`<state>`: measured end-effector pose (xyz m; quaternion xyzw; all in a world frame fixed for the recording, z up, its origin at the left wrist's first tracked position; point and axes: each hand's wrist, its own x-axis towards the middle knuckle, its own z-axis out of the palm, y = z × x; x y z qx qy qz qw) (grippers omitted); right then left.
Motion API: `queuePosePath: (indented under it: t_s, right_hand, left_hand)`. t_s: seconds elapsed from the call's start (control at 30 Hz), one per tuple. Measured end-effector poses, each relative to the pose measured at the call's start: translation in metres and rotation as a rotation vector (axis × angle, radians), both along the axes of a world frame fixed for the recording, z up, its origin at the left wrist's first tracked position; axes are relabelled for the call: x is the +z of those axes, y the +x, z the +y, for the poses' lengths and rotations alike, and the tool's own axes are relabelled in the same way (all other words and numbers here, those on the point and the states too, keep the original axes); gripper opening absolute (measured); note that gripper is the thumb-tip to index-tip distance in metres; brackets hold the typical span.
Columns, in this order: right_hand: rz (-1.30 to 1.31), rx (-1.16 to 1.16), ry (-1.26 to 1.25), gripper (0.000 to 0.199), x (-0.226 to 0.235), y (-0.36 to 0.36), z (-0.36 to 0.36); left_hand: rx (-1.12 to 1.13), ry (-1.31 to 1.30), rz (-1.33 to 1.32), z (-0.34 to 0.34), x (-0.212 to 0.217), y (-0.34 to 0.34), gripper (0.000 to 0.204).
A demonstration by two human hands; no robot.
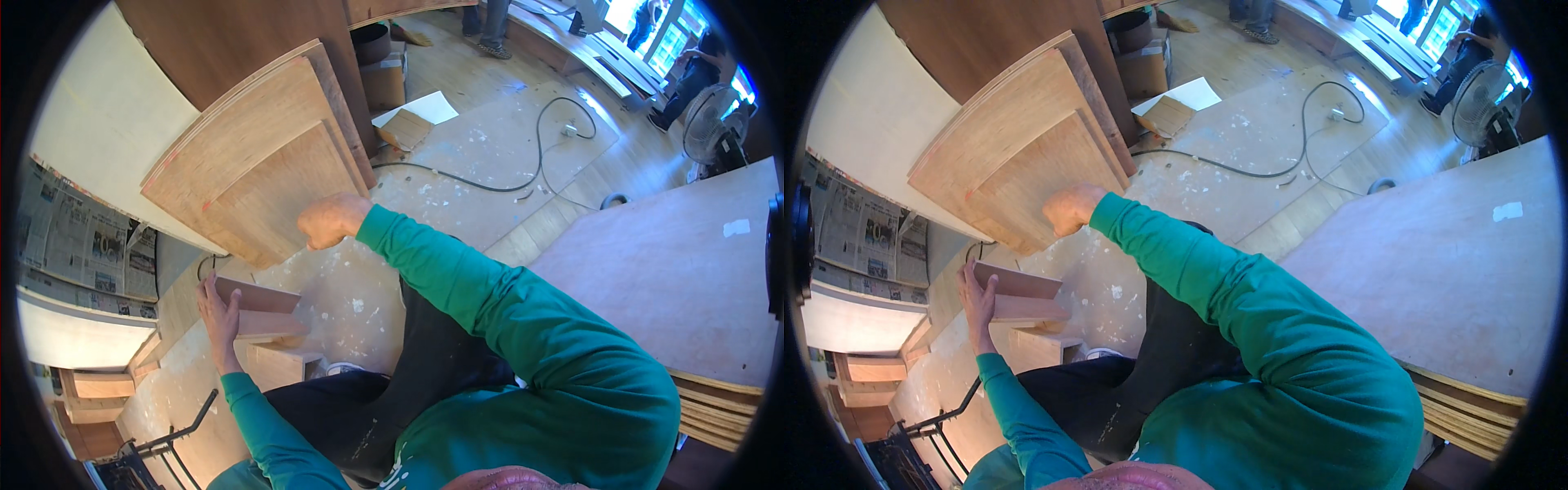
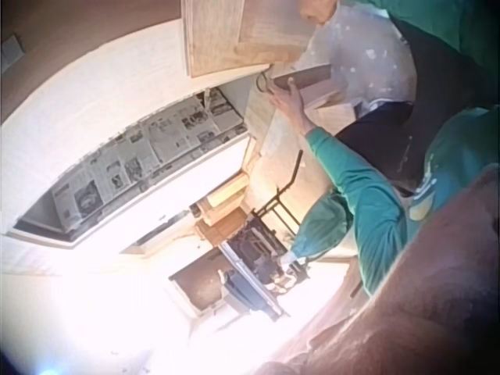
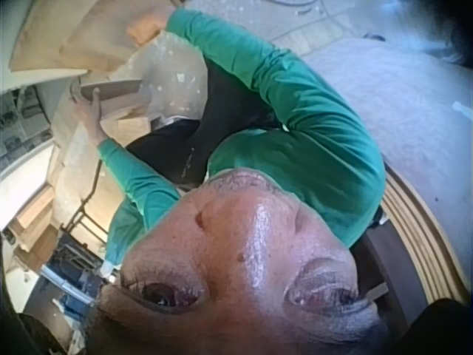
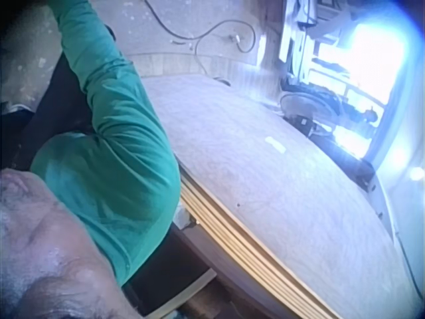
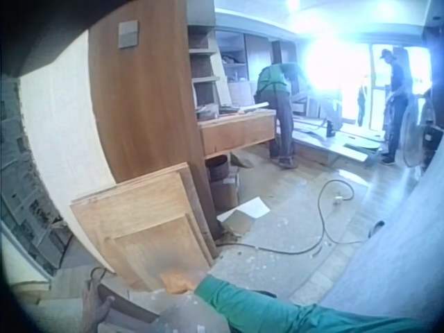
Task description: The person uses a square and pencil to measure and mark lines on a wooden board, then handles several other wooden pieces in a workshop area.
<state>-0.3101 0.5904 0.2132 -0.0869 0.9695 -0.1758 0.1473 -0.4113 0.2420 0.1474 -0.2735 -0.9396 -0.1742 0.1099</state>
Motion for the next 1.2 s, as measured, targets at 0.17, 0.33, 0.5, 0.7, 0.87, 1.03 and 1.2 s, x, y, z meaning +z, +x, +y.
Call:
queuePosePath:
  t_s: [0.17,0.33,0.5,0.7,0.87,1.03,1.2]
  right_hand:
    - [-0.023,0.004,0.022,0.037,-0.002,-0.003,-0.001]
    - [-0.025,-0.007,0.023,0.037,0.0,-0.001,-0.005]
    - [-0.033,0.006,0.032,0.036,0.004,0.001,-0.007]
    - [-0.02,-0.009,0.027,0.036,0.0,0.0,-0.007]
    - [-0.02,0.001,0.029,0.036,0.001,0.0,-0.009]
    - [-0.005,-0.01,0.024,0.03,-0.003,-0.002,-0.01]
    - [0.008,0.009,0.029,0.034,-0.004,-0.002,-0.01]
  left_hand:
    - [-0.004,-0.002,-0.001,0.003,-0.001,-0.001,0.068]
    - [-0.016,0.014,-0.001,0.001,-0.001,-0.002,0.067]
    - [-0.017,0.014,-0.012,0.001,0.0,0.0,0.068]
    - [-0.025,0.009,-0.024,0.005,0.004,0.003,0.068]
    - [-0.014,0.007,-0.051,0.006,0.007,0.005,0.068]
    - [-0.03,0.012,-0.035,0.005,0.005,0.004,0.068]
    - [-0.029,-0.007,-0.034,0.003,0.005,0.003,0.068]
